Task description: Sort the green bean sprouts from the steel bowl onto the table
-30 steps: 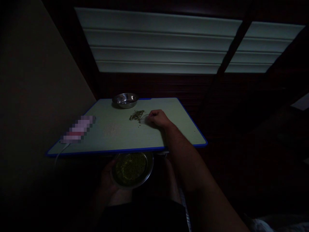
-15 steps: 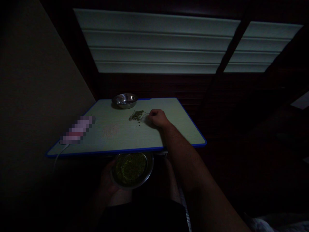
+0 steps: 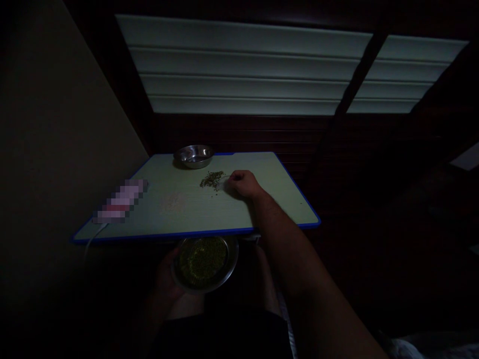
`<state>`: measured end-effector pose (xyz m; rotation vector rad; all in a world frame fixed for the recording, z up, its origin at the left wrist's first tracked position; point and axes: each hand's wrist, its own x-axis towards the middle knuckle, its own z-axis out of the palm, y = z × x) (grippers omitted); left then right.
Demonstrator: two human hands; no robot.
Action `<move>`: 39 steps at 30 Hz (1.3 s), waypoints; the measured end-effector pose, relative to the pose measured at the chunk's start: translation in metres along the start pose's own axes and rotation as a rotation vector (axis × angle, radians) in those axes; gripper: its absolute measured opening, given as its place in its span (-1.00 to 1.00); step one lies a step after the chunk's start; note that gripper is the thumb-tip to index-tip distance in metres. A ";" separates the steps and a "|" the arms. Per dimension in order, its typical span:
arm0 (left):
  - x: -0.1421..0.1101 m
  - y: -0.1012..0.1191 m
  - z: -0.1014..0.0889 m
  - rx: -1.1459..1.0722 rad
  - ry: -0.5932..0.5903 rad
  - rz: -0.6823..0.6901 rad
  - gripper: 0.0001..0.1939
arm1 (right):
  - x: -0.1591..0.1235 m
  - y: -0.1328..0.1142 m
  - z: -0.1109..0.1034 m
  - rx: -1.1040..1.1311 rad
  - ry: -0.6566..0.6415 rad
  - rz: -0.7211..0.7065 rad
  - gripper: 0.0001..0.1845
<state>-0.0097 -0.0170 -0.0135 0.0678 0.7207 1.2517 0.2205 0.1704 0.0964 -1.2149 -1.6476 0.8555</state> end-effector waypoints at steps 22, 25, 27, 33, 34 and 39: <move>0.001 0.001 -0.003 -0.023 -0.004 -0.012 -0.80 | -0.006 -0.009 -0.002 0.043 -0.106 0.094 -0.79; 0.000 0.002 -0.002 -0.038 -0.014 -0.023 -0.79 | -0.004 -0.008 -0.002 0.039 -0.062 0.072 -0.79; 0.000 0.002 -0.001 -0.032 0.010 -0.034 -0.79 | -0.003 -0.006 -0.002 0.025 -0.022 0.038 -0.80; 0.002 0.001 -0.006 -0.036 0.014 -0.022 -0.79 | 0.000 -0.002 -0.002 0.010 -0.017 0.043 -0.83; 0.003 0.002 -0.007 -0.035 0.004 -0.023 -0.79 | -0.001 -0.002 -0.002 0.016 -0.012 0.048 -0.84; 0.003 0.003 -0.011 -0.049 -0.100 -0.063 -0.77 | -0.002 -0.004 -0.001 0.028 -0.009 0.056 -0.84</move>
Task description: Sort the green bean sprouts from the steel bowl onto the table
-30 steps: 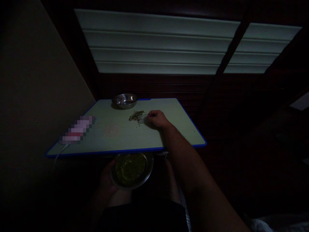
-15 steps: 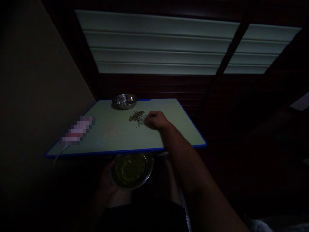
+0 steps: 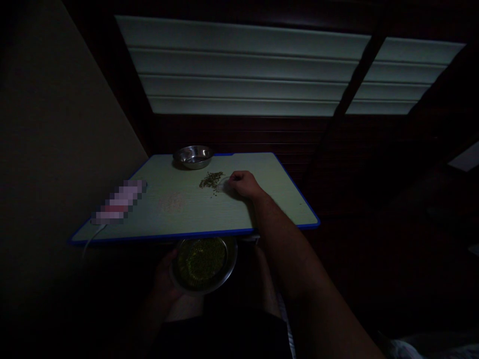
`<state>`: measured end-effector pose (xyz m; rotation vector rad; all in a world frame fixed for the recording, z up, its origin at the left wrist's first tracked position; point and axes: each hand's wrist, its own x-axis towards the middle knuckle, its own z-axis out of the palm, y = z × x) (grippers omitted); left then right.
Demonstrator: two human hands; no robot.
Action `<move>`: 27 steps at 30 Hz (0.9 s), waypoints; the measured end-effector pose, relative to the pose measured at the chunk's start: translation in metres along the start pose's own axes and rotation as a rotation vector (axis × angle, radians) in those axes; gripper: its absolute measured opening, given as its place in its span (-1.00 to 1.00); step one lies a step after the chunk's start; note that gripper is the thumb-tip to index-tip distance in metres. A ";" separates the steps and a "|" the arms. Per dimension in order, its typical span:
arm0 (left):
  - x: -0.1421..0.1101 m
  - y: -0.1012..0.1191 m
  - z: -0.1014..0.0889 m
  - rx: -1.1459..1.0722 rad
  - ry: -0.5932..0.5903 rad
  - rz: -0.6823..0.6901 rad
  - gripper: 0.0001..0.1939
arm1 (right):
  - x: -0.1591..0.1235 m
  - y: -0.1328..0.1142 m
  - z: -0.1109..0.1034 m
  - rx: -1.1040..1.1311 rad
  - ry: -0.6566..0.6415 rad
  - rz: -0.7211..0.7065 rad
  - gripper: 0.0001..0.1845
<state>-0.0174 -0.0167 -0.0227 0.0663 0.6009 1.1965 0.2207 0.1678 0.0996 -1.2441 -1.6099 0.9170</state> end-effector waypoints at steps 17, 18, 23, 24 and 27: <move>-0.001 -0.002 0.004 0.022 0.047 0.041 -0.81 | -0.002 -0.003 -0.001 -0.007 -0.079 0.027 -0.85; -0.001 -0.001 0.004 0.024 0.044 0.041 -0.81 | -0.002 -0.003 -0.001 -0.014 -0.083 0.030 -0.84; -0.001 -0.001 0.003 0.026 0.039 0.008 -0.79 | 0.000 0.000 0.000 -0.058 -0.030 0.005 -0.85; 0.000 -0.001 0.002 0.025 0.032 0.003 -0.79 | 0.000 0.002 0.000 -0.062 -0.016 0.000 -0.85; 0.001 -0.001 0.002 0.024 0.020 0.003 -0.79 | 0.001 0.003 0.001 -0.069 0.000 -0.013 -0.84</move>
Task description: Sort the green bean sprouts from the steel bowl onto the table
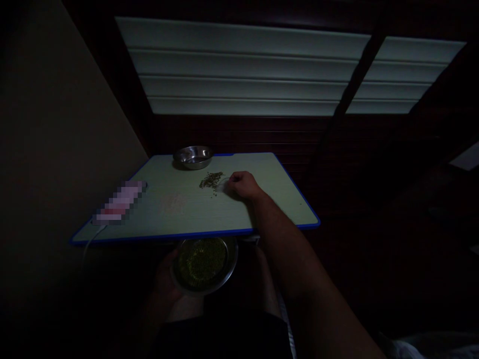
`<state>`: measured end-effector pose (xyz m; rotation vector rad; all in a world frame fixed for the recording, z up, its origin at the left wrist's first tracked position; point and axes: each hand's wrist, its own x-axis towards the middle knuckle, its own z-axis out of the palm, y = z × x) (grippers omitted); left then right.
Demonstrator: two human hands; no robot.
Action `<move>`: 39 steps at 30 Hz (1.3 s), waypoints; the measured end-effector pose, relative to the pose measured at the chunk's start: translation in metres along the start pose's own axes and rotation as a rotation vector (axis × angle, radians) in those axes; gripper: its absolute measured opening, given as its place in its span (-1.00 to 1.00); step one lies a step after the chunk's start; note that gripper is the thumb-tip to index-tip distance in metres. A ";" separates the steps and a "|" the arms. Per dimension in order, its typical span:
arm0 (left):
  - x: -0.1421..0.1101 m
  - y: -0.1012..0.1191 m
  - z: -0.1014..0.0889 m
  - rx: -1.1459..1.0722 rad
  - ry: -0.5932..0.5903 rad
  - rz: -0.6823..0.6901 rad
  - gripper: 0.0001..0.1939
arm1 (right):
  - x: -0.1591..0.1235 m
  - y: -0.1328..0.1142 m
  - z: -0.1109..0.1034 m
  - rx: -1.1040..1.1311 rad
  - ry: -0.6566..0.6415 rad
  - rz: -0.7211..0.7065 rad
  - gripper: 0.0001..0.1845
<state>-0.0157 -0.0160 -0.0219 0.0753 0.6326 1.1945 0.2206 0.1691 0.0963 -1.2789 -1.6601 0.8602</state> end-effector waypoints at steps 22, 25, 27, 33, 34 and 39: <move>-0.005 -0.001 0.012 0.000 0.054 0.014 -0.77 | 0.001 -0.001 0.002 0.051 -0.052 -0.044 -0.77; -0.005 0.000 0.013 -0.006 0.040 0.012 -0.78 | 0.002 0.001 0.002 0.039 -0.037 -0.087 -0.76; -0.006 0.000 0.013 -0.007 0.041 0.008 -0.78 | 0.002 0.001 0.003 0.033 -0.041 -0.091 -0.74; -0.004 -0.001 0.008 -0.014 0.020 0.026 -0.78 | 0.000 -0.002 0.001 0.051 -0.054 -0.029 -0.77; -0.003 -0.001 0.007 -0.017 0.017 0.024 -0.78 | 0.000 -0.003 0.001 0.059 -0.049 -0.029 -0.78; -0.005 -0.001 0.009 -0.015 0.022 0.018 -0.78 | 0.000 -0.003 0.002 0.041 -0.014 -0.074 -0.79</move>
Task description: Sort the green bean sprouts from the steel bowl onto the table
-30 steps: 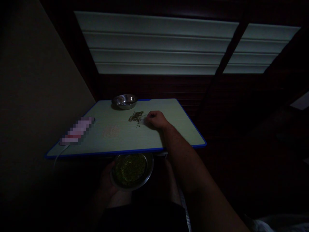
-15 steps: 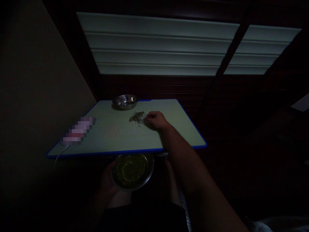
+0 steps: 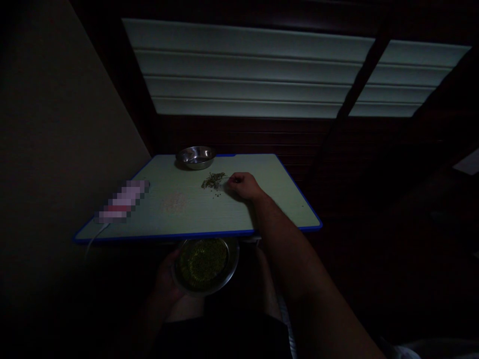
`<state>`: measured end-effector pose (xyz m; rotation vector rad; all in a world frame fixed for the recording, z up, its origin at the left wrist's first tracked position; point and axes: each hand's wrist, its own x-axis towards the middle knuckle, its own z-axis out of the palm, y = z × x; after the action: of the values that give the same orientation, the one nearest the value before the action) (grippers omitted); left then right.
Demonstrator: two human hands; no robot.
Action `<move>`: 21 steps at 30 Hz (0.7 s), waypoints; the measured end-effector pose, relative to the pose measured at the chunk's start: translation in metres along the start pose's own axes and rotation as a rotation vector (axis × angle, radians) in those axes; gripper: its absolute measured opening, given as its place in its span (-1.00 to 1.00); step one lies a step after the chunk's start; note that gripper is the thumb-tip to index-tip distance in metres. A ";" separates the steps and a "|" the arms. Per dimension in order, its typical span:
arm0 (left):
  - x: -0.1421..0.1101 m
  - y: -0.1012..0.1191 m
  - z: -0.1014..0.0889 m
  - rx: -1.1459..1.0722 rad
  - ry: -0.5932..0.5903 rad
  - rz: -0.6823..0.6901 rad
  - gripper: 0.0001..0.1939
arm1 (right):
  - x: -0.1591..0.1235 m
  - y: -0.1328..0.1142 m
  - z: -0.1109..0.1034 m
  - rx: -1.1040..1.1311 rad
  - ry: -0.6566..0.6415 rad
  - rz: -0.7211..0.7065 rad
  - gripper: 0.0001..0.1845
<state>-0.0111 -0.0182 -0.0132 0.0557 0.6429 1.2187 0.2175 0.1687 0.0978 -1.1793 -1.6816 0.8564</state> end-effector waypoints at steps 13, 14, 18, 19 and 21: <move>0.002 0.000 -0.005 -0.010 -0.018 -0.017 -0.78 | 0.000 0.001 -0.002 0.019 -0.045 0.057 -0.76; 0.002 0.000 -0.005 -0.009 -0.021 -0.012 -0.78 | 0.000 0.002 -0.002 0.025 -0.053 0.070 -0.75; 0.001 0.001 -0.004 -0.011 -0.032 -0.010 -0.77 | 0.000 0.002 -0.002 0.027 -0.068 0.069 -0.74; 0.000 0.001 -0.003 -0.007 -0.034 -0.017 -0.77 | -0.001 0.002 -0.002 0.023 -0.071 0.066 -0.74; -0.001 0.000 0.000 0.003 -0.030 -0.021 -0.77 | -0.001 0.001 -0.002 0.015 -0.077 0.065 -0.73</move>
<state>-0.0118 -0.0187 -0.0129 0.0696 0.6182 1.1948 0.2199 0.1676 0.0975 -1.2099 -1.7031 0.9637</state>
